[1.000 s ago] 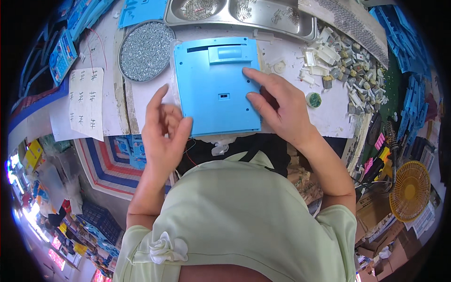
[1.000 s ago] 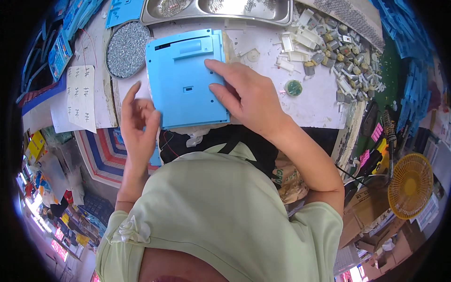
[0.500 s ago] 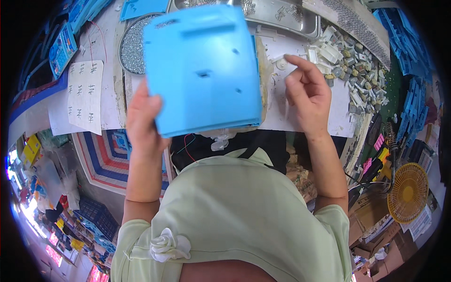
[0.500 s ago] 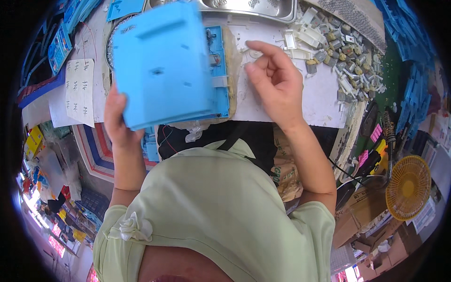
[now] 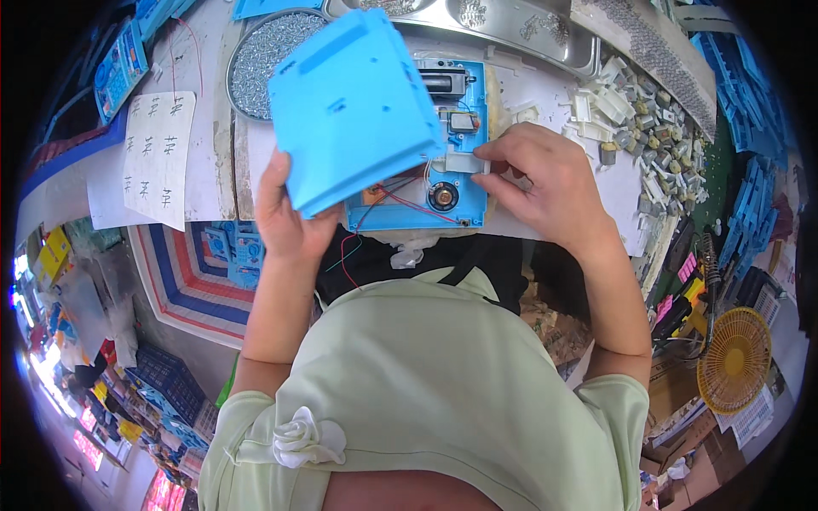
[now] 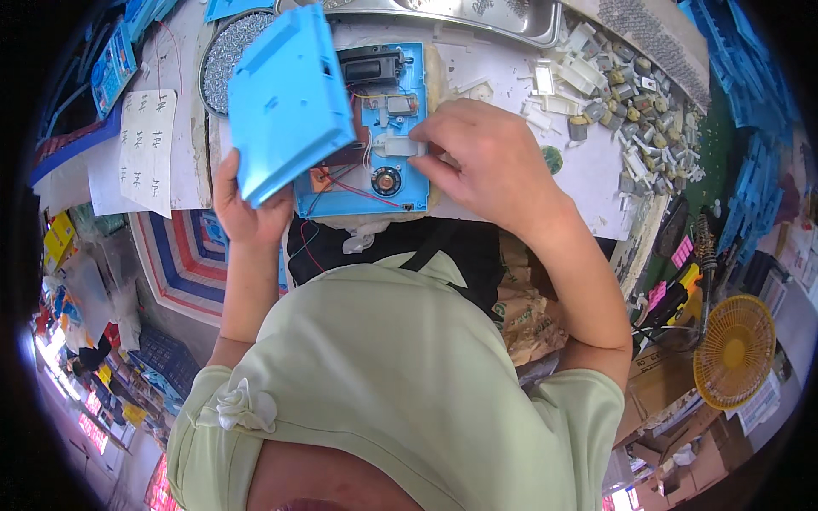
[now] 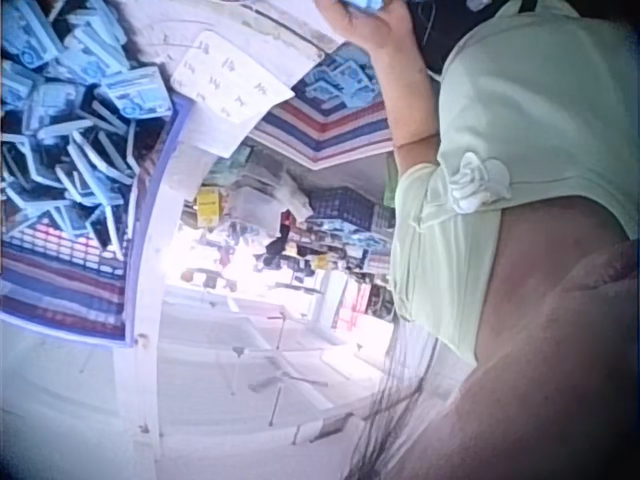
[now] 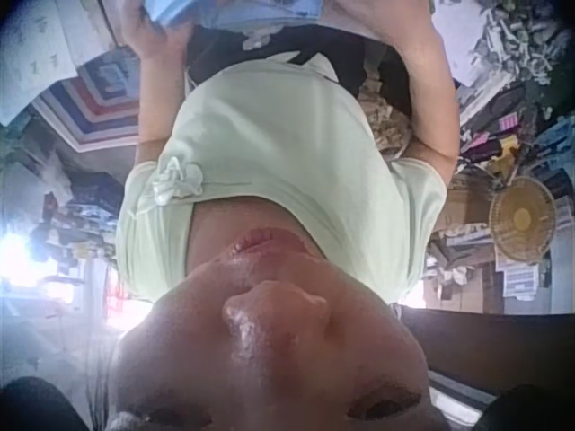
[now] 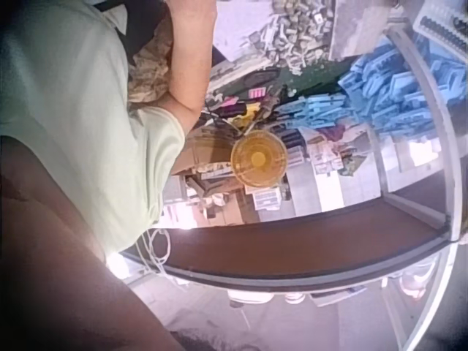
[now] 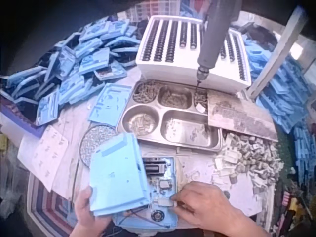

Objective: Assemble internal components of a blue plastic electronic device and secure the casing with screws.

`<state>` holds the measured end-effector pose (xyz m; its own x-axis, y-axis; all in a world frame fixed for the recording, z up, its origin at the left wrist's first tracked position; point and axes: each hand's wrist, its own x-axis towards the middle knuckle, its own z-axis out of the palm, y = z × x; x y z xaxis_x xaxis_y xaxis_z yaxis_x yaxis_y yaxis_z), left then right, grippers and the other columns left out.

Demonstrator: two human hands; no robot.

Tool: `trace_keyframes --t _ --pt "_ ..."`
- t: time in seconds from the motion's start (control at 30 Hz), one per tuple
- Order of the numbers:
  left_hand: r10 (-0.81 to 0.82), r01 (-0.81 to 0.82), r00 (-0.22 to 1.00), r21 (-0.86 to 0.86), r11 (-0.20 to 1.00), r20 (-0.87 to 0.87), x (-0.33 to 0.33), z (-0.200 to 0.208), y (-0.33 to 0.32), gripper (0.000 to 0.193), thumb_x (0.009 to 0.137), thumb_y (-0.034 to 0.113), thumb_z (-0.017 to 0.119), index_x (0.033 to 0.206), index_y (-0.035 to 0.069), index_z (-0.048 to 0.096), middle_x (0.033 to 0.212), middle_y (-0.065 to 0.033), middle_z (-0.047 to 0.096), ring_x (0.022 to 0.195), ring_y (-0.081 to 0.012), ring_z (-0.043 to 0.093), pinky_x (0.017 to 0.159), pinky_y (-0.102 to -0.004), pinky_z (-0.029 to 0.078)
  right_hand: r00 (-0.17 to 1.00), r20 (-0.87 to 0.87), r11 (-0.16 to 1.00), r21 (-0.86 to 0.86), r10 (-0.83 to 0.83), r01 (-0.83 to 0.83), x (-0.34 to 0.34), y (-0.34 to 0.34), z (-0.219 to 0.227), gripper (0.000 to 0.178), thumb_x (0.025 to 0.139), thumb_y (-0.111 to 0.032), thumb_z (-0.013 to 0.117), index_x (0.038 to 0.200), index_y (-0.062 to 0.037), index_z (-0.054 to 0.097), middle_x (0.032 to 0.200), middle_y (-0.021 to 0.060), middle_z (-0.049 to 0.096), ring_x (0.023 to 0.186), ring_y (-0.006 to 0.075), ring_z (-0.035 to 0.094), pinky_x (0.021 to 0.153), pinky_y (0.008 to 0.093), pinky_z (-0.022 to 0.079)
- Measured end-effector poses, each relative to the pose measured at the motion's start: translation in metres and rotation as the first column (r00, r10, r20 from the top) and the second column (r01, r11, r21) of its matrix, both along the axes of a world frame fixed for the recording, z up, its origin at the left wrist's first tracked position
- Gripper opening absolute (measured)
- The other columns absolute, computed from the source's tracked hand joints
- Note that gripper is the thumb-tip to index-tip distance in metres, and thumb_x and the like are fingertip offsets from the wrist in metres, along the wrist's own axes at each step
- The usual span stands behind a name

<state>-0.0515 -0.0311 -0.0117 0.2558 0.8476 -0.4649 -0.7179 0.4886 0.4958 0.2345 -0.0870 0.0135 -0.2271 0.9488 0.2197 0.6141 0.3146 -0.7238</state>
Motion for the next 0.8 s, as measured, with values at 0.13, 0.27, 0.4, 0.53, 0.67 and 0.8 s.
trace_keyframes --t 0.13,0.27,0.4,0.53,0.67,0.8 --pt "-0.001 -0.004 0.999 0.115 0.993 0.049 0.01 0.001 -0.002 0.037 0.104 0.024 0.051 0.13 -0.002 0.056 0.114 -0.0158 0.071 0.089 -0.0215 0.074 0.074 -0.0314 0.063 0.982 -0.188 0.967 -0.252 -0.033 -0.016 0.007 0.001 -0.009 0.025 0.076 -0.006 0.083 0.099 -0.0029 0.072 0.076 0.0069 0.061 0.061 0.0198 0.059 0.054 0.0308 0.047" --pt "-0.091 0.062 0.985 0.193 0.979 0.148 0.004 -0.005 -0.001 0.04 0.104 0.023 0.051 0.134 -0.002 0.052 0.119 -0.0162 0.07 0.098 -0.0229 0.073 0.084 -0.0353 0.062 0.998 -0.059 0.999 -0.043 -0.012 0.01 -0.001 0.002 -0.01 0.021 0.077 -0.009 0.082 0.095 -0.005 0.072 0.076 0.0067 0.063 0.066 0.0204 0.063 0.057 0.0333 0.048" --pt "-0.103 0.08 0.99 0.223 0.972 0.093 0.004 -0.004 -0.001 0.043 0.104 0.021 0.05 0.138 -0.003 0.048 0.125 -0.0177 0.066 0.105 -0.0232 0.071 0.089 -0.0368 0.06 0.979 0.181 0.995 0.01 -0.098 0.098 -0.013 -0.007 -0.002 0.028 0.08 -0.006 0.081 0.108 -0.0038 0.075 0.078 0.0076 0.062 0.06 0.0145 0.058 0.055 0.0291 0.046" --pt "-0.16 0.141 0.987 0.36 0.922 0.025 -0.004 -0.005 0.001 0.05 0.103 0.02 0.049 0.146 -0.004 0.041 0.129 -0.0176 0.064 0.112 -0.0259 0.068 0.095 -0.0392 0.057 0.981 0.126 0.948 -0.265 -0.146 0.175 -0.002 -0.023 0.013 0.043 0.085 -0.008 0.078 0.127 -0.0046 0.071 0.082 0.0072 0.066 0.064 0.0122 0.061 0.057 0.0267 0.047" --pt "-0.186 0.326 0.924 0.433 0.84 -0.336 -0.008 0.01 -0.007 0.065 0.099 0.019 0.057 0.154 -0.004 0.031 0.133 -0.0203 0.059 0.124 -0.0266 0.06 0.1 -0.0405 0.052 0.834 -0.47 0.941 -0.296 -0.291 0.162 -0.025 -0.038 0.018 0.072 0.092 -0.01 0.075 0.154 0.0011 0.039 0.085 0.0034 0.066 0.074 0.0085 0.058 0.067 0.0233 0.046" --pt "-0.185 0.507 0.781 0.433 0.745 -0.596 0.01 0.031 -0.008 0.07 0.097 0.011 0.063 0.157 -0.002 0.029 0.125 -0.0178 0.063 0.116 -0.0206 0.064 0.093 -0.0292 0.052 0.801 -0.441 0.912 -0.258 -0.406 0.32 -0.045 -0.049 0.004 0.073 0.089 -0.013 0.079 0.15 -0.0003 0.041 0.066 0.0012 0.058 0.055 0.009 0.053 0.054 0.0234 0.043"
